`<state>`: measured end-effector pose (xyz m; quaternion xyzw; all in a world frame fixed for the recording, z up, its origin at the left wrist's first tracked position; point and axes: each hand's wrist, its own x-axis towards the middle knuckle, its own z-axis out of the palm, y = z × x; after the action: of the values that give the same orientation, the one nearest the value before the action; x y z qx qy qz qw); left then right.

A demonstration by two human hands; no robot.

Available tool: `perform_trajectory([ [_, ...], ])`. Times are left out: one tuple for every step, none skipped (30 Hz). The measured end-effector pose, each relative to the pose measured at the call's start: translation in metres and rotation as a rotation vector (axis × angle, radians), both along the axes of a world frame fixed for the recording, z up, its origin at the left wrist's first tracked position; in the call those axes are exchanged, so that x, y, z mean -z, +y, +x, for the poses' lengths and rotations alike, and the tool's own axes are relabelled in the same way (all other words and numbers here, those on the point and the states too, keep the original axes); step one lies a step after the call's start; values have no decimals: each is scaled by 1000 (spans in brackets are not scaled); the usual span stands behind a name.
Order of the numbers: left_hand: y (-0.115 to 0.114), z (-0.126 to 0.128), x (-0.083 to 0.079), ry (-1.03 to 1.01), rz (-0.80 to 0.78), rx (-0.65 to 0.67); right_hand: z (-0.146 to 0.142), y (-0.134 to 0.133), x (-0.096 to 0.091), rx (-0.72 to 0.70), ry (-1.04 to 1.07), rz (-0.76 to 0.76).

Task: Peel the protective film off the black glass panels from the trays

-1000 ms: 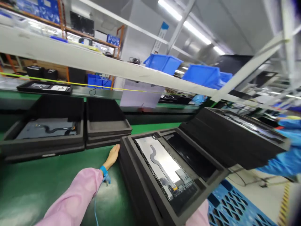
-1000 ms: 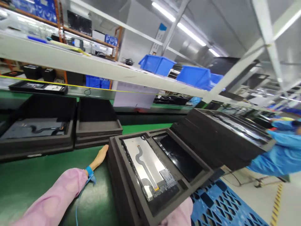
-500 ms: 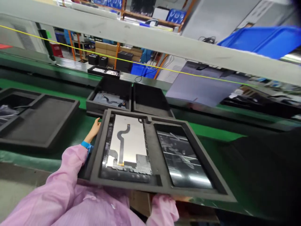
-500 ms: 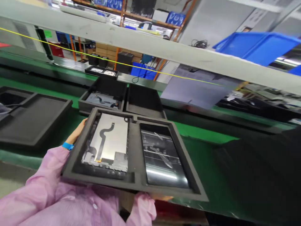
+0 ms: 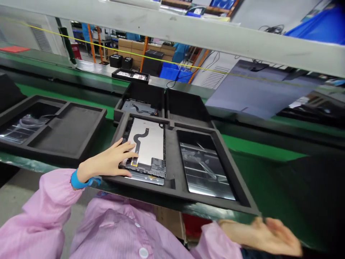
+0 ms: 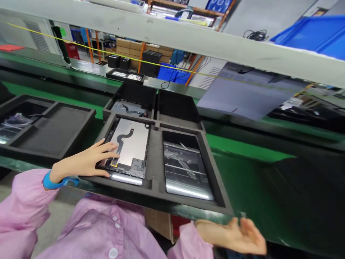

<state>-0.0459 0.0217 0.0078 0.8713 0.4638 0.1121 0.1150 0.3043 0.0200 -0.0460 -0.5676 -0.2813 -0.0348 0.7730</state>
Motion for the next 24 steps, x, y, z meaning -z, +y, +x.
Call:
perform_trajectory([
  [2, 0, 1, 50, 51, 18, -2, 4, -7, 78, -40, 149],
  [4, 0, 2, 83, 108, 36, -6, 8, -16, 82, -123, 230],
  [6, 0, 2, 105, 168, 61, -12, 11, -25, -18, -265, 218],
  [8, 0, 2, 125, 220, 99, -21, 14, -35, -225, -461, 117],
  [9, 1, 3, 144, 268, 144, -32, 17, -43, -484, -688, -47],
  [10, 1, 3, 160, 313, 191, -45, 19, -50, -709, -928, -176],
  [10, 3, 4, 170, 360, 232, -59, 22, -54, -869, -1158, -237],
  [11, 4, 5, 172, 410, 270, -74, 25, -57, -965, -1357, -244],
  [11, 5, 7, 163, 462, 301, -89, 27, -57, -994, -1510, -228],
  [11, 6, 9, 141, 519, 330, -103, 30, -55, -976, -1616, -215],
  [11, 7, 11, 107, 577, 354, -115, 31, -52, -947, -1685, -215],
  [12, 7, 13, 66, 628, 374, -125, 32, -49, -922, -1725, -213],
  [13, 6, 15, 19, 673, 387, -133, 32, -46, -904, -1747, -211],
  [13, 5, 16, -29, 713, 393, -139, 31, -43, -888, -1761, -209],
  [14, 4, 17, -75, 748, 391, -143, 31, -41, -870, -1774, -209],
  [15, 3, 17, -115, 776, 386, -146, 31, -39, -850, -1791, -208],
  [16, 2, 17, -146, 794, 379, -147, 32, -38, -820, -1814, -211],
  [17, 2, 16, -169, 807, 374, -147, 34, -38, -781, -1840, -203],
  [17, 1, 14, -189, 821, 370, -146, 36, -38, -736, -1862, -174],
  [16, 0, 11, -211, 837, 361, -144, 39, -39, -697, -1872, -125],
  [13, -1, 8, -242, 853, 342, -140, 41, -41, -674, -1857, -60],
  [9, -1, 5, -292, 864, 295, -136, 42, -43, -672, -1813, 6],
  [2, -2, 2, -375, 861, 214, -130, 42, -47, -688, -1738, 55],
  [-5, -2, -1, -500, 839, 103, -124, 40, -52, -704, -1631, 73],
])
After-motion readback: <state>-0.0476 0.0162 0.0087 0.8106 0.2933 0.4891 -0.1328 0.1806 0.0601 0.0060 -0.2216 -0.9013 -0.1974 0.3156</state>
